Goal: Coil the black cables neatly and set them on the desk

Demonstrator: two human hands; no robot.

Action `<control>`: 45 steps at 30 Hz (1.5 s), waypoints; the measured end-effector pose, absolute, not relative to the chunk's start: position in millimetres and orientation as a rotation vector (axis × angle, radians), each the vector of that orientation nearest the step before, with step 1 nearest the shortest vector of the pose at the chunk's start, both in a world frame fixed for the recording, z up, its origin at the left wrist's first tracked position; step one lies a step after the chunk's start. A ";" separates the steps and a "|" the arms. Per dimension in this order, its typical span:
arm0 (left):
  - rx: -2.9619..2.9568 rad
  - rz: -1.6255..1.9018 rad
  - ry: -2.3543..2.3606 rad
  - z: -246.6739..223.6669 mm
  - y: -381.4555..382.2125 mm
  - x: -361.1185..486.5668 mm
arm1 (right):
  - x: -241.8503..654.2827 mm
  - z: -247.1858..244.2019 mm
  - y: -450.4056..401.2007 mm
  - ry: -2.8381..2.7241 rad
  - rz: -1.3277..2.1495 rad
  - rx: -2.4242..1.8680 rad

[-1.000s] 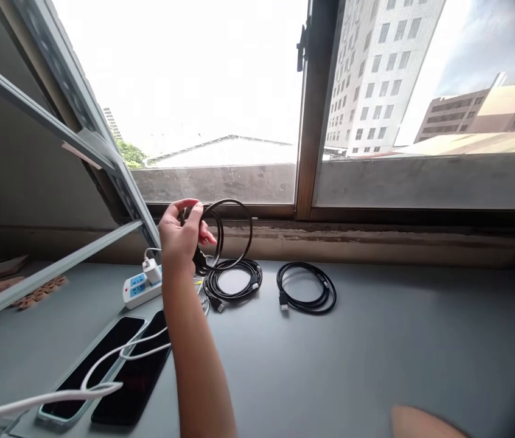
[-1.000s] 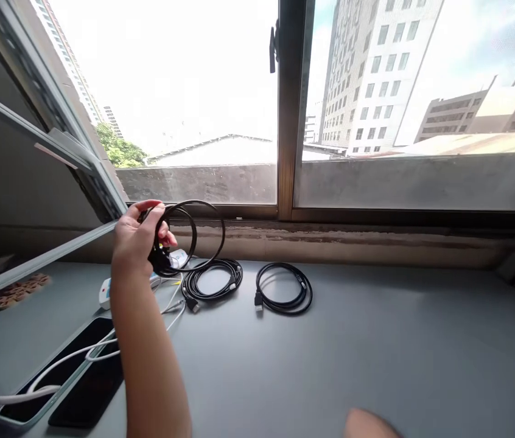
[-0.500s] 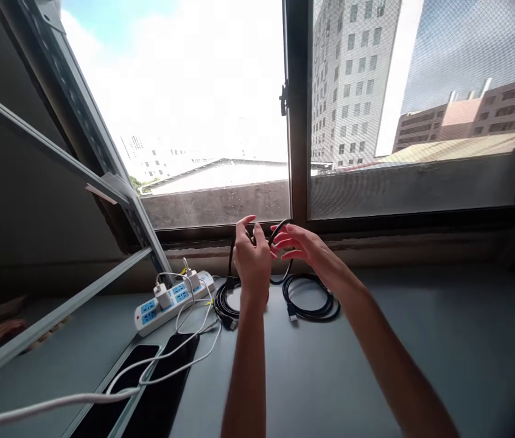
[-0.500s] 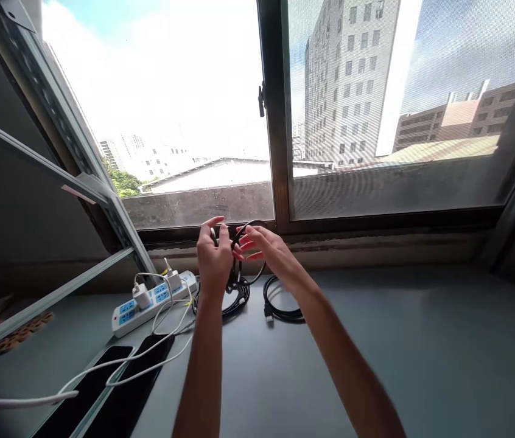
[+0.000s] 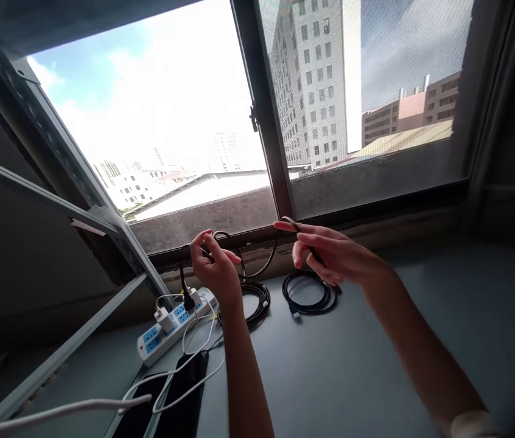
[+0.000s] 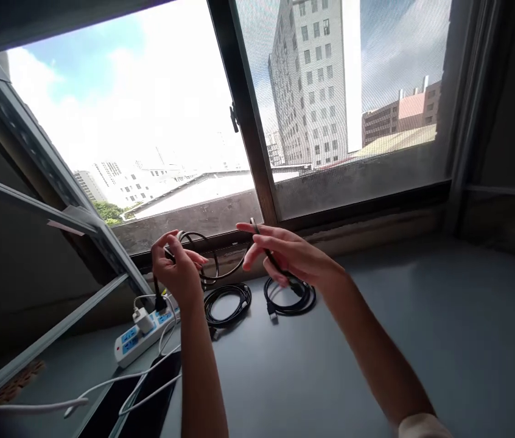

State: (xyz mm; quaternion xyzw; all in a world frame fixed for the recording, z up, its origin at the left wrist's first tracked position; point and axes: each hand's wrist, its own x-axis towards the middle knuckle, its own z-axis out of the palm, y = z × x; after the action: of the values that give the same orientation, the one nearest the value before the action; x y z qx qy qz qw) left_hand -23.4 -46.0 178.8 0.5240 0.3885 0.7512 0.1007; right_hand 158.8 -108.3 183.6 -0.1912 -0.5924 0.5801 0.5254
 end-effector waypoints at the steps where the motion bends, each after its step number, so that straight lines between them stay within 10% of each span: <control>1: 1.528 2.242 1.116 179.7 -45.6 -29.2 | 158.5 186.2 -117.1 -1.484 1.343 -0.487; 25: 1.541 1.645 0.967 188.4 -61.6 -77.4 | 178.4 189.2 -126.4 -1.124 0.465 -0.865; 45: 1.735 1.867 0.680 195.9 -82.2 -48.9 | 147.3 148.2 -45.4 -1.460 1.217 -0.845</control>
State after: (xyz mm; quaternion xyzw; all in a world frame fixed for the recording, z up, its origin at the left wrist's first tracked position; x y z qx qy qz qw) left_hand -48.9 -82.2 195.9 0.6370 0.2497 0.6854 0.2492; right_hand 147.3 -45.4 148.2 -0.3505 -0.6053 0.5045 0.5062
